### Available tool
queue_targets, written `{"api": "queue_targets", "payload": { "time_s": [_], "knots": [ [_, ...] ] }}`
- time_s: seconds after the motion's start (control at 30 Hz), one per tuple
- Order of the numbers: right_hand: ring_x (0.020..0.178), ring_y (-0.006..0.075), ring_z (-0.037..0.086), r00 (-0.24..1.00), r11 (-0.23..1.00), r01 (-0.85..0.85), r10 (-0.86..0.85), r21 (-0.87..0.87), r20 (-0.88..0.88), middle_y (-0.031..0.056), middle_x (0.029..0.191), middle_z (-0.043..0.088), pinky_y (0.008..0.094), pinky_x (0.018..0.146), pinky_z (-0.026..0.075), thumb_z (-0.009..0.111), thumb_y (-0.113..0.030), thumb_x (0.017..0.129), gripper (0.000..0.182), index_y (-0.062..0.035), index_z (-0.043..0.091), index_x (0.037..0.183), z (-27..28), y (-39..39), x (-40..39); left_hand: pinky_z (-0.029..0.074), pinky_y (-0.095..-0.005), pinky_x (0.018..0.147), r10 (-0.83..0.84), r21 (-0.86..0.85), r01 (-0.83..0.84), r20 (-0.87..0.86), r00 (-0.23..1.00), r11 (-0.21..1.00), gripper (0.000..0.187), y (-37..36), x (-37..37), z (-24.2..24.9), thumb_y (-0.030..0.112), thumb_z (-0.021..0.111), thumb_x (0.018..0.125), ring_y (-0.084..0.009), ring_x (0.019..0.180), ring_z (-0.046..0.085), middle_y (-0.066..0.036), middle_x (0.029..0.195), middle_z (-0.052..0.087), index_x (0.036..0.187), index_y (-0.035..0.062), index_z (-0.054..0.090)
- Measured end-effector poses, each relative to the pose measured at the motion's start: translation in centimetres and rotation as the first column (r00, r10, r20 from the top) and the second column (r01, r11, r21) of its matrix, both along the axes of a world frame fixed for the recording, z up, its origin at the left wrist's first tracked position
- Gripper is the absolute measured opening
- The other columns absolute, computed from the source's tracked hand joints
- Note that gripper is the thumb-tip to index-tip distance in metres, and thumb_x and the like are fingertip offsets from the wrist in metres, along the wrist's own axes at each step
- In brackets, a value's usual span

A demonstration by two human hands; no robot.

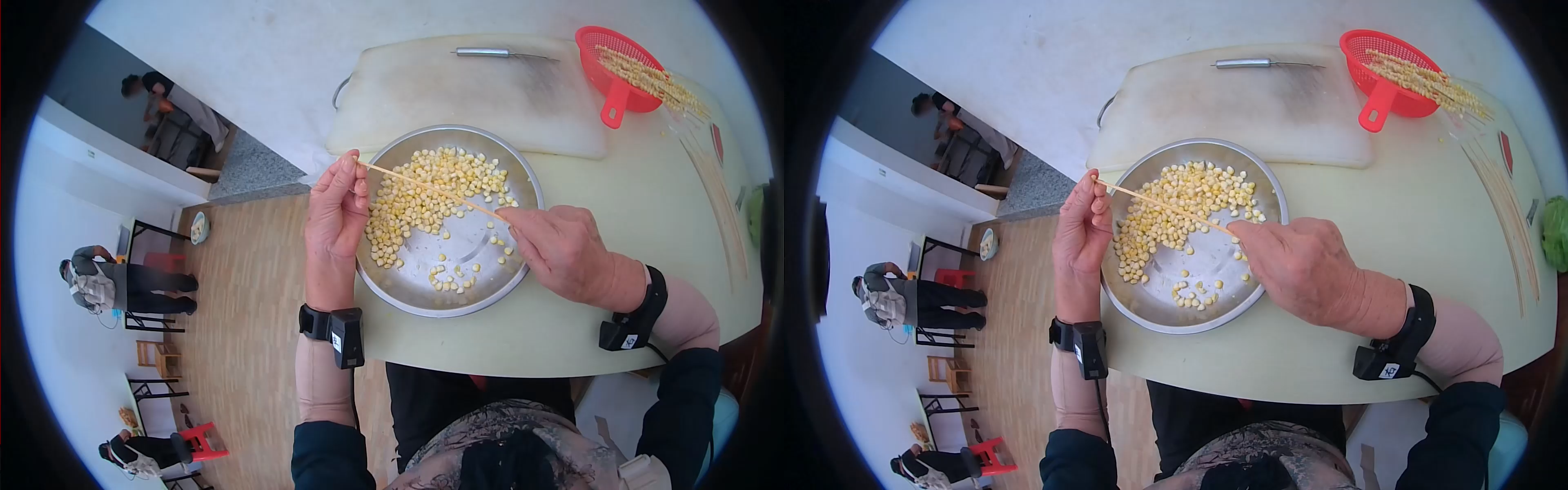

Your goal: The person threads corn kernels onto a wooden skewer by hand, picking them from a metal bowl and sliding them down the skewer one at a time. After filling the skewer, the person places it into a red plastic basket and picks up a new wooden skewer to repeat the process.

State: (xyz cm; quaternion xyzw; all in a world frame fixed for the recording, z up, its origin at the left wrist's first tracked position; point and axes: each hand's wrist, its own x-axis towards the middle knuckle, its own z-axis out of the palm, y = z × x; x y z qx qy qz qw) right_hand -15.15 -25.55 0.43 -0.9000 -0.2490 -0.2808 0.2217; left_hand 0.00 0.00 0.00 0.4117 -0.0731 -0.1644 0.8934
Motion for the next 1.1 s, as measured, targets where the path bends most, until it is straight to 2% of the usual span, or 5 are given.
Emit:
{"api": "queue_targets", "payload": {
  "time_s": [0.4, 0.47, 0.57, 0.9, 1.1],
  "knots": [
    [0.057, 0.0244, 0.061, 1.000, 0.997, -0.016, 0.016, 0.082, 0.002, 0.0107, 0.069, 0.061, 0.0332, 0.051, 0.048, 0.063, -0.001, 0.078, 0.023, 0.0005, 0.059, 0.101, -0.15, 0.29, 0.22, 0.046, -0.0164, 0.049, -0.059, -0.103, 0.053, -0.058, 0.997, 0.993, 0.019, 0.05, 0.16, 0.10, 0.008, 0.061, 0.091, -0.0080, 0.062, 0.056, -0.007, 0.081, 0.063, 0.108, -0.0004, 0.058],
    [0.056, 0.0237, 0.060, 0.999, 0.995, -0.026, 0.024, 0.093, 0.025, 0.0101, 0.069, 0.061, 0.0330, 0.050, 0.048, 0.063, -0.001, 0.077, 0.023, 0.0004, 0.059, 0.100, -0.11, 0.28, 0.25, 0.045, -0.0169, 0.048, -0.111, -0.165, 0.102, -0.046, 0.993, 0.981, 0.019, 0.12, 0.20, 0.03, 0.009, 0.060, 0.091, -0.0081, 0.062, 0.055, -0.007, 0.082, 0.062, 0.108, -0.0003, 0.058],
    [0.055, 0.0230, 0.059, 0.999, 0.998, -0.028, 0.026, 0.061, 0.019, 0.0094, 0.068, 0.060, 0.0325, 0.050, 0.047, 0.063, -0.001, 0.077, 0.024, 0.0002, 0.059, 0.101, -0.08, 0.18, 0.17, 0.045, -0.0173, 0.048, -0.131, -0.204, 0.119, -0.048, 0.990, 0.972, 0.018, 0.10, 0.12, 0.14, 0.009, 0.060, 0.092, -0.0082, 0.062, 0.054, -0.007, 0.082, 0.062, 0.107, -0.0001, 0.058],
    [0.054, 0.0222, 0.058, 0.998, 0.998, -0.029, 0.026, 0.056, 0.049, 0.0082, 0.067, 0.059, 0.0323, 0.049, 0.045, 0.065, -0.002, 0.075, 0.027, -0.0002, 0.060, 0.102, -0.23, 0.16, 0.22, 0.044, -0.0192, 0.046, -0.194, -0.221, 0.184, -0.026, 0.981, 0.958, 0.016, 0.23, 0.19, 0.11, 0.010, 0.059, 0.092, -0.0100, 0.060, 0.054, -0.006, 0.079, 0.062, 0.105, 0.0012, 0.059],
    [0.053, 0.0221, 0.057, 0.998, 0.999, -0.026, 0.023, 0.048, 0.061, 0.0079, 0.066, 0.058, 0.0322, 0.049, 0.045, 0.066, -0.002, 0.073, 0.029, 0.0001, 0.060, 0.102, -0.33, 0.19, 0.30, 0.042, -0.0212, 0.043, -0.194, -0.190, 0.177, -0.071, 0.979, 0.966, 0.016, 0.27, -0.10, 0.31, 0.011, 0.059, 0.092, -0.0115, 0.057, 0.054, -0.006, 0.077, 0.061, 0.105, 0.0020, 0.060]
  ]
}}
